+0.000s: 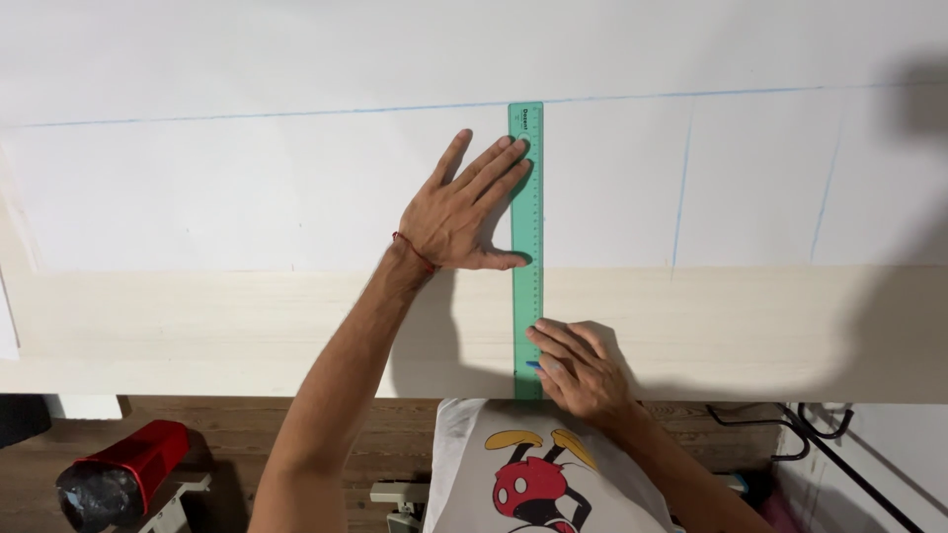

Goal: Drawing a series of vertical lines on a large sheet of paper using a ruler and a marker

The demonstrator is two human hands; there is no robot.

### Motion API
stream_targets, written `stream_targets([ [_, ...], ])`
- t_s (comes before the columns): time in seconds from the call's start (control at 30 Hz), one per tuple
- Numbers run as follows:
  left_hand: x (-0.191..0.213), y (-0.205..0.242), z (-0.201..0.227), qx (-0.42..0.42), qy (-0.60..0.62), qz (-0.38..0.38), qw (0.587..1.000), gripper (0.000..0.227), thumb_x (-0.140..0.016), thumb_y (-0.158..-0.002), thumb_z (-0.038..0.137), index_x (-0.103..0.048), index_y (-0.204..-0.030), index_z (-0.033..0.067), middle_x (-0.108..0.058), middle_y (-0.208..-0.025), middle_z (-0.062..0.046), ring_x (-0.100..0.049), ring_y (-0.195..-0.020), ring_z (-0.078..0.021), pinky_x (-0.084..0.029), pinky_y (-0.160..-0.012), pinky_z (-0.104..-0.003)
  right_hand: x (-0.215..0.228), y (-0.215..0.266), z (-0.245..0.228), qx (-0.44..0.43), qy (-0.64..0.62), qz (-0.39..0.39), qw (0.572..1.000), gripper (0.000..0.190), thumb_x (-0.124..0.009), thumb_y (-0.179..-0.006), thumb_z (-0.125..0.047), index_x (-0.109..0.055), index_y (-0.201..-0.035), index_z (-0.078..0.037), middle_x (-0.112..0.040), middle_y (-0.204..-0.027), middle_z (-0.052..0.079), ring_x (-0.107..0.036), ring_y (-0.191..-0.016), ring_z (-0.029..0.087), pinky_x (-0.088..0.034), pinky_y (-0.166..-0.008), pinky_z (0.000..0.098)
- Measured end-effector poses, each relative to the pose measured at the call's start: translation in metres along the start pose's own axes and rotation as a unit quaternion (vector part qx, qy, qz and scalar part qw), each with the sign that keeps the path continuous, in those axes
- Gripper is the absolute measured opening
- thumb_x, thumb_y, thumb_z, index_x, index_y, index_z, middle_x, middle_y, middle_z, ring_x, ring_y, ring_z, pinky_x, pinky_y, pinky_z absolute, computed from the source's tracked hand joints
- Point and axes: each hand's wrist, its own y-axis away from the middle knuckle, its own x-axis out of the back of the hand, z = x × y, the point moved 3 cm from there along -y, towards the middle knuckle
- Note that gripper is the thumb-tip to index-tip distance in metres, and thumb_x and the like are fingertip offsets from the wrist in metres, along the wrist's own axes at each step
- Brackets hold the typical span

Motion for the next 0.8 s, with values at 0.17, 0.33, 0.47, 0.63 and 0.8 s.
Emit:
stream_targets([
  [0.17, 0.000, -0.001, -0.001, 0.004, -0.007, -0.009, 1.000, 0.131, -0.038, -0.094, 0.114, -0.058, -0.176, 0.0142, -0.058, -0.181, -0.009, -0.051, -0.170, -0.0228, -0.022, -0.147, -0.058, 0.002, 0.000, 0.002, -0.011, -0.021, -0.015, 1.000, 0.018, -0.062, -0.120, -0.027, -0.067, -0.115, -0.011, -0.080, -0.150, 0.015, -0.076, -0.142, 0.034, -0.052, -0.121, 0.0564],
  [0.33, -0.003, -0.004, -0.006, 0.002, 0.002, -0.013, 1.000, 0.130, -0.039, -0.093, 0.114, -0.059, -0.175, 0.0146, -0.059, -0.181, -0.009, -0.053, -0.169, -0.0225, -0.024, -0.146, -0.059, 0.004, -0.006, 0.004, -0.018, -0.026, -0.027, 0.999, 0.017, -0.062, -0.120, -0.029, -0.065, -0.116, -0.013, -0.078, -0.155, 0.015, -0.075, -0.145, 0.033, -0.050, -0.120, 0.0571],
  [0.47, -0.002, -0.002, -0.005, 0.001, -0.002, -0.012, 1.000, 0.132, -0.039, -0.095, 0.115, -0.060, -0.176, 0.0138, -0.058, -0.182, -0.010, -0.050, -0.171, -0.0233, -0.021, -0.146, -0.060, 0.006, -0.011, 0.002, -0.013, -0.031, -0.022, 0.999, 0.017, -0.061, -0.121, -0.026, -0.065, -0.114, -0.011, -0.078, -0.155, 0.016, -0.075, -0.145, 0.034, -0.051, -0.121, 0.0561],
  [0.63, -0.002, 0.001, -0.002, 0.008, 0.007, -0.024, 1.000, 0.131, -0.039, -0.096, 0.114, -0.058, -0.177, 0.0136, -0.056, -0.183, -0.011, -0.049, -0.172, -0.0236, -0.021, -0.146, -0.061, 0.003, -0.002, 0.001, -0.018, -0.024, -0.028, 0.999, 0.017, -0.058, -0.122, -0.028, -0.063, -0.116, -0.012, -0.078, -0.153, 0.013, -0.076, -0.142, 0.032, -0.052, -0.119, 0.0556],
  [0.8, -0.005, 0.000, -0.004, 0.004, -0.002, -0.026, 1.000, 0.135, -0.039, -0.093, 0.118, -0.057, -0.178, 0.0140, -0.054, -0.184, -0.011, -0.046, -0.173, -0.0235, -0.018, -0.146, -0.061, -0.005, 0.008, 0.008, -0.022, -0.025, -0.015, 0.999, 0.019, -0.057, -0.123, -0.029, -0.062, -0.115, -0.012, -0.079, -0.145, 0.012, -0.079, -0.137, 0.033, -0.054, -0.117, 0.0558],
])
